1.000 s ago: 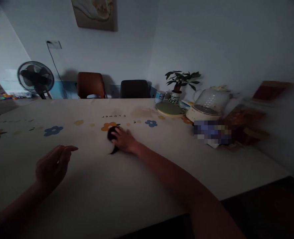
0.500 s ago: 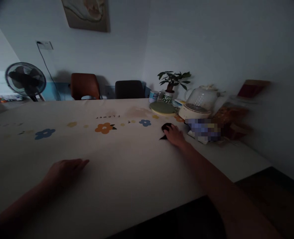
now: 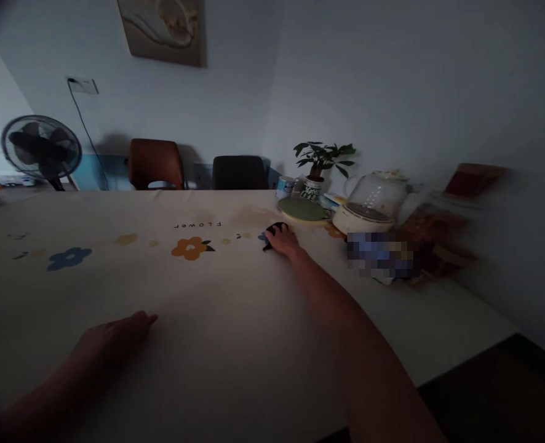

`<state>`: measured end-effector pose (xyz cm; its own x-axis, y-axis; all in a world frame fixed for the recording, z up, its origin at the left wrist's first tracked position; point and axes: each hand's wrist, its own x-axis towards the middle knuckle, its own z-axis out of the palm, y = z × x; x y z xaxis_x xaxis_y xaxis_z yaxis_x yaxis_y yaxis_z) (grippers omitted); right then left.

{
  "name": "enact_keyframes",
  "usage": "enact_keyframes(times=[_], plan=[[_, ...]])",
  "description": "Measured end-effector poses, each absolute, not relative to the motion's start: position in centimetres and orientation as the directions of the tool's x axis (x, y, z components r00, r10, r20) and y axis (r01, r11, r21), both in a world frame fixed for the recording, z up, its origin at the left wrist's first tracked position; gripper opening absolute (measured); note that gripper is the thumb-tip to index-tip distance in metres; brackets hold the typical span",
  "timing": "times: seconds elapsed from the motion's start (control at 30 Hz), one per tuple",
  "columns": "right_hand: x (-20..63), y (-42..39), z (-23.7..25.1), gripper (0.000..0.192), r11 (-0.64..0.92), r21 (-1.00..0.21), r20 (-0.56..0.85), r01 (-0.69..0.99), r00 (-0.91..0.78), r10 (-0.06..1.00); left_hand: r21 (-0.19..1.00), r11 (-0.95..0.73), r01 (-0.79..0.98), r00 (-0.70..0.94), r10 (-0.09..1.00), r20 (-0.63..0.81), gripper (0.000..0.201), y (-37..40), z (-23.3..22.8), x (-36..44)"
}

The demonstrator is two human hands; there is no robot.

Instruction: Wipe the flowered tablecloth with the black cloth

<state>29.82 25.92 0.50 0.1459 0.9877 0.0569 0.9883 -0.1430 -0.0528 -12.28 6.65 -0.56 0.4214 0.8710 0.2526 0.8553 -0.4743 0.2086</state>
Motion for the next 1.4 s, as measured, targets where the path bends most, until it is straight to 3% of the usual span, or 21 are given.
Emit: enact_keyframes(times=[0.13,0.2,0.4,0.5,0.83,0.93,1.1,1.23,1.4], plan=[[26.2,28.6,0.8,0.066,-0.047,-0.107,0.025,0.993,0.05,0.998,0.212,-0.326,0.921,0.342,0.939,-0.04,0.04,6.7,-0.2,-11.8],[23.8,29.7,0.9,0.065,0.022,-0.128,0.019,0.992,-0.02,1.0,0.202,-0.28,0.939,0.305,0.946,-0.106,0.039,6.6,-0.6,-11.6],[13.2,32.7,0.7,0.059,0.291,-0.178,0.041,0.94,-0.288,0.957,0.195,-0.31,0.931,0.315,0.949,0.008,0.04,6.2,-1.9,-11.4],[6.5,33.3,0.6,0.061,0.41,-0.201,0.047,0.89,-0.409,0.911,0.194,-0.358,0.914,0.365,0.931,-0.004,0.036,6.2,-1.0,-11.2],[-14.8,29.0,0.8,0.066,0.711,-0.293,-0.007,0.639,-0.745,0.666,0.211,-0.486,0.848,0.452,0.871,0.191,0.024,6.2,-2.6,-11.6],[-16.2,28.2,0.9,0.063,0.723,-0.323,-0.006,0.611,-0.765,0.644,0.235,-0.455,0.859,0.419,0.888,0.187,0.022,6.2,-2.8,-11.7],[-13.4,28.7,1.3,0.057,0.672,-0.329,0.029,0.664,-0.704,0.71,0.21,-0.352,0.912,0.369,0.928,-0.05,0.033,6.4,-0.5,-11.2],[-7.0,30.4,1.3,0.054,0.548,-0.292,0.052,0.784,-0.559,0.827,0.212,-0.307,0.928,0.343,0.926,-0.157,0.041,6.2,1.1,-10.9],[5.2,31.1,1.3,0.05,0.335,-0.2,0.056,0.921,-0.33,0.942,0.208,-0.301,0.931,0.335,0.93,-0.154,0.046,6.1,0.9,-11.0]])
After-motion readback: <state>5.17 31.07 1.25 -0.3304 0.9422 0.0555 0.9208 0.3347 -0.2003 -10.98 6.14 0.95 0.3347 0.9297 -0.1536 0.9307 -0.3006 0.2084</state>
